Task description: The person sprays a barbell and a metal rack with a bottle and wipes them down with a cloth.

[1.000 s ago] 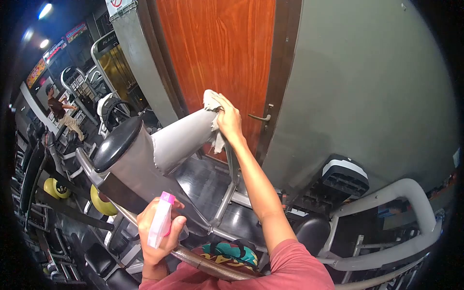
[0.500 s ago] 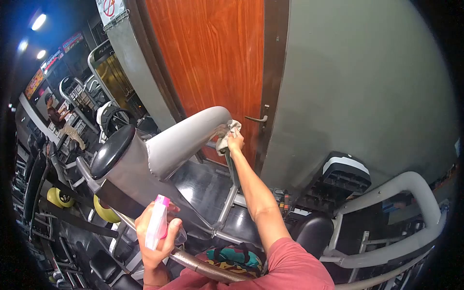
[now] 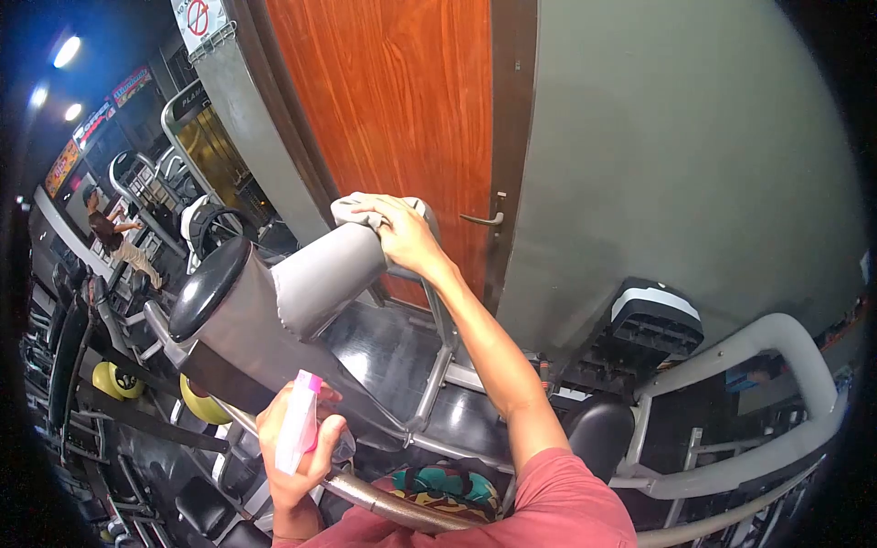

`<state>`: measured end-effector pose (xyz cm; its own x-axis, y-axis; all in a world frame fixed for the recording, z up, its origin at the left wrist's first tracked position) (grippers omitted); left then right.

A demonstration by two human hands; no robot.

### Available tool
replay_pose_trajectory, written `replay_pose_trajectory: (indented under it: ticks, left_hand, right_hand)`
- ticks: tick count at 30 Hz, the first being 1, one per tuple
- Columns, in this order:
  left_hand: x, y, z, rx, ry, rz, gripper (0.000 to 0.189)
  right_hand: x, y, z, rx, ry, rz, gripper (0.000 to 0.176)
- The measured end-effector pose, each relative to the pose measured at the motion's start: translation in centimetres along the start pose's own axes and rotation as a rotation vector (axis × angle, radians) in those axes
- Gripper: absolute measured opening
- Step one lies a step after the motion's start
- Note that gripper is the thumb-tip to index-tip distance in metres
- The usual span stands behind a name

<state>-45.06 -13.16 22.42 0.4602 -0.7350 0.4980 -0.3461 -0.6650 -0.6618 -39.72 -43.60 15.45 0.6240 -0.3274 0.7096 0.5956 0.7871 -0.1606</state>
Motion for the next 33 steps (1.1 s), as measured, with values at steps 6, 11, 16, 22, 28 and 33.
replay_pose_trajectory:
  ticks: [6,11,16,22,28,33]
  left_hand:
    - [0.0,0.1,0.1,-0.027,0.015,0.015,0.030]
    - [0.2,0.2,0.1,-0.032,0.053,0.042,0.030]
    - [0.2,0.3,0.3,-0.028,0.049,0.032,0.027]
    - [0.2,0.3,0.1,-0.045,0.013,0.056,0.026]
    - [0.1,0.2,0.3,-0.053,0.036,0.063,0.033]
    - [0.2,0.1,0.4,-0.039,0.043,0.085,0.032]
  right_hand:
    - [-0.6,-3.9,-10.1,-0.077,0.277,-0.256,0.039]
    - [-4.3,-7.2,-17.3,-0.289,0.642,-0.268,0.032]
    - [-8.7,-5.7,-18.7,-0.177,0.767,-0.495,0.038]
    - [-3.9,-4.4,-10.6,-0.133,0.339,-0.470,0.031]
    - [-2.9,2.9,4.6,0.036,-0.061,-0.065,0.050]
    - [-8.3,7.9,7.4,-0.032,-0.437,-0.069,0.057]
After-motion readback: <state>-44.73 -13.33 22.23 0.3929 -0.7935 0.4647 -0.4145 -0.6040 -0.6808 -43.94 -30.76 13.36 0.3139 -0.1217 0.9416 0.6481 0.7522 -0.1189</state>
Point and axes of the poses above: each hand's wrist, its own x-axis towards the middle knuckle, its own y-axis out of the palm, z = x × y, the point moved 3 cm from there along x, towards the middle knuckle, and after that the axes turned 15 degrees about x, right-handed, at the moved point
